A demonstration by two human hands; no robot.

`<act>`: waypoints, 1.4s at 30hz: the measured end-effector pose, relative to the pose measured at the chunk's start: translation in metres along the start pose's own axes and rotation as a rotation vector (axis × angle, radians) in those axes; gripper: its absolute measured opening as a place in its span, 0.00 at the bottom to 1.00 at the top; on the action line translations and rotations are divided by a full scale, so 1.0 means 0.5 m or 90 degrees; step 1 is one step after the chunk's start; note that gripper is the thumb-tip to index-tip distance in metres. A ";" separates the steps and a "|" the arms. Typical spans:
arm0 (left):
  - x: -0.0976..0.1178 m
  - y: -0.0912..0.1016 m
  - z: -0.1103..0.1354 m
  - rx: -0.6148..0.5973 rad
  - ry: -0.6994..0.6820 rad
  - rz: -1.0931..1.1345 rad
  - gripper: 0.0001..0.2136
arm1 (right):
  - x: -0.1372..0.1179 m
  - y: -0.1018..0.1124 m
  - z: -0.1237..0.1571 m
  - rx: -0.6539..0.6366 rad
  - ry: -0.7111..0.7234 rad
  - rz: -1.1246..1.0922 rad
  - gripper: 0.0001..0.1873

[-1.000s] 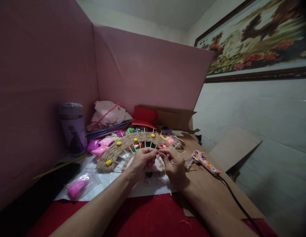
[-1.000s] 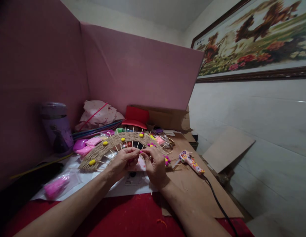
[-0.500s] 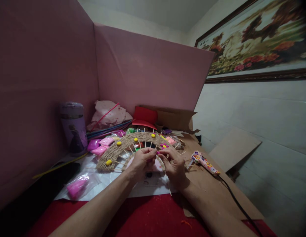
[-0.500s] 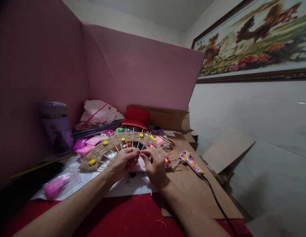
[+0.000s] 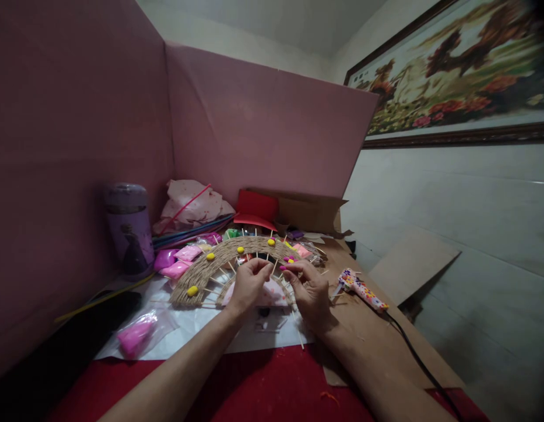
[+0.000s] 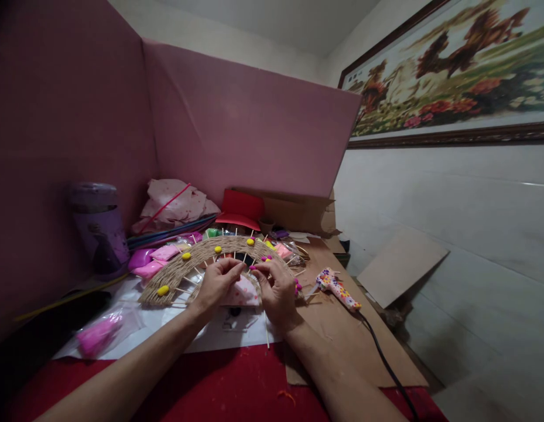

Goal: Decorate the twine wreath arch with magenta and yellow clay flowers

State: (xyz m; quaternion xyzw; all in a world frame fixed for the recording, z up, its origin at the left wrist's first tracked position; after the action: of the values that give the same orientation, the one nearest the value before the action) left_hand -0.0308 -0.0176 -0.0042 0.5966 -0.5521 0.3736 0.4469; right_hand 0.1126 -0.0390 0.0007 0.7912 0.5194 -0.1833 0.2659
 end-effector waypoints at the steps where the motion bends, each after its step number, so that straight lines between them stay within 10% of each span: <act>1: 0.002 0.005 -0.002 0.033 -0.061 -0.109 0.08 | 0.007 0.003 -0.009 0.013 -0.017 0.006 0.06; 10: -0.024 0.025 -0.020 0.062 -0.245 -0.620 0.07 | 0.091 0.015 -0.136 -0.029 -0.097 0.183 0.09; 18: -0.036 0.033 -0.020 0.060 -0.222 -0.650 0.10 | 0.167 -0.027 -0.169 -0.086 -0.120 0.229 0.09; 42: -0.042 0.030 -0.019 0.044 -0.211 -0.642 0.10 | 0.182 -0.043 -0.179 -0.142 -0.094 0.242 0.07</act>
State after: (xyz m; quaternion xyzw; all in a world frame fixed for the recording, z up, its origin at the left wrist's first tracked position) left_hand -0.0475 -0.0015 -0.0192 0.8533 -0.2472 0.0314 0.4580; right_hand 0.1299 0.0888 0.0150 0.8249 0.3569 -0.1290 0.4189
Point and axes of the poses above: each hand's wrist, its own z-axis away from the middle knuckle, its own y-axis out of the back of the hand, x = y × z, the point moved 3 cm from there along -z, towards the middle knuckle, and after that the axes turned 8 degrees about -z, right-handed, at the moved point
